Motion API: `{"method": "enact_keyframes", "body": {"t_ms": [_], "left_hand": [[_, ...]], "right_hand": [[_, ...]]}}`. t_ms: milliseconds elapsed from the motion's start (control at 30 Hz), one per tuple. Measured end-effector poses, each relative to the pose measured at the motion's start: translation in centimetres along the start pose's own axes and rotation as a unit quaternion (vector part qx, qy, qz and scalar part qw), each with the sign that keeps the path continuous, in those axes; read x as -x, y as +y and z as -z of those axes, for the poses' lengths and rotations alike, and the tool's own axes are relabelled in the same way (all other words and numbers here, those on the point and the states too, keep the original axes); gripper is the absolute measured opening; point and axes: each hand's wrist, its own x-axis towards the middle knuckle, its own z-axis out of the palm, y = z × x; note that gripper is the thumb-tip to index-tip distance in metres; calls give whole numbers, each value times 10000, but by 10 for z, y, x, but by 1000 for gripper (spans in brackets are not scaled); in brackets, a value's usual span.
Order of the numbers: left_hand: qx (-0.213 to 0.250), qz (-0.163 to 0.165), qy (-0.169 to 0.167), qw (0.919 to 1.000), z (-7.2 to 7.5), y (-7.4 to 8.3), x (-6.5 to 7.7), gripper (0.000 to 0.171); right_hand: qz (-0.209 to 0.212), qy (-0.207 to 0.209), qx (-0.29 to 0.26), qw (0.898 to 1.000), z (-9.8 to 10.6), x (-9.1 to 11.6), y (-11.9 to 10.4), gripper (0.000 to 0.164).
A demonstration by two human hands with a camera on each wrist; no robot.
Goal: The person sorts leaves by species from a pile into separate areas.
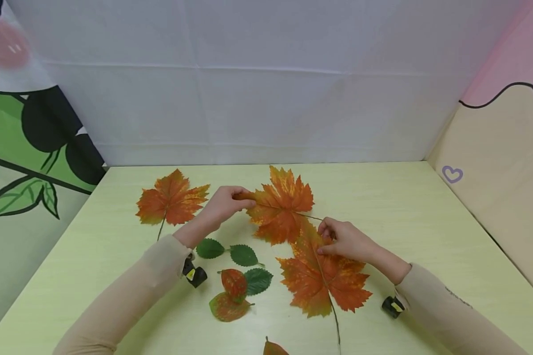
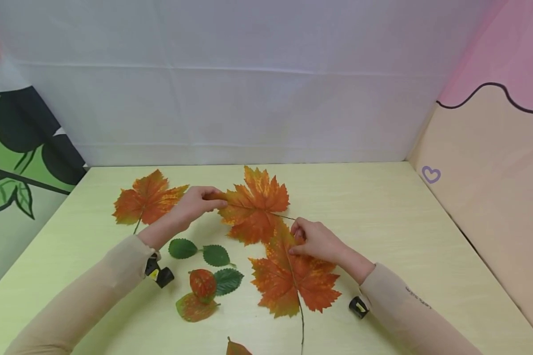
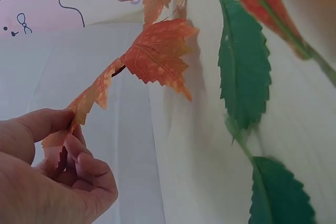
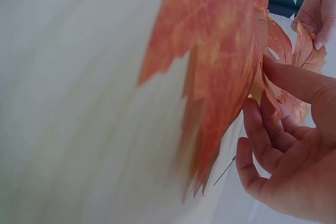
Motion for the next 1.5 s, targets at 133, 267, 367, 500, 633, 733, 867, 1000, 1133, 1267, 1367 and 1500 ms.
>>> {"method": "enact_keyframes", "body": {"t_ms": [133, 267, 367, 500, 633, 733, 867, 1000, 1133, 1267, 1367, 1500], "left_hand": [[73, 58, 45, 9999, 6, 4, 2, 27], [93, 89, 45, 9999, 13, 9, 4, 30], [98, 150, 43, 9998, 19, 12, 5, 38], [49, 296, 122, 9995, 26, 16, 6, 55], [24, 354, 249, 9991, 32, 21, 7, 58], [66, 334, 338, 9988, 35, 25, 8, 47], [176, 285, 418, 9986, 40, 28, 9, 37], [129, 103, 493, 9986, 45, 30, 12, 37], [117, -25, 508, 9986, 52, 31, 15, 38], [119, -13, 533, 9985, 57, 33, 15, 39], [86, 7, 555, 9984, 60, 33, 13, 39], [89, 24, 633, 9980, 65, 34, 11, 38]], "right_hand": [[-19, 1, 18, 10000, 0, 0, 1, 33], [-25, -2, 38, 10000, 0, 0, 2, 31], [0, -5, 76, 10000, 0, 0, 3, 30], [33, -6, 136, 9999, 0, -1, 4, 29], [44, -28, 143, 9999, 1, 0, 3, 28], [26, -44, 132, 9999, 1, 0, 3, 28], [-37, -50, 117, 9999, 2, 1, 2, 28], [-54, -56, 97, 9999, 2, 1, 2, 28], [-22, -61, 92, 9999, 2, 1, 2, 28], [-15, -51, 125, 9999, 2, 1, 2, 28], [-9, -43, 128, 9999, 2, 1, 3, 28], [27, -42, 118, 9999, 1, 0, 3, 29]]}}
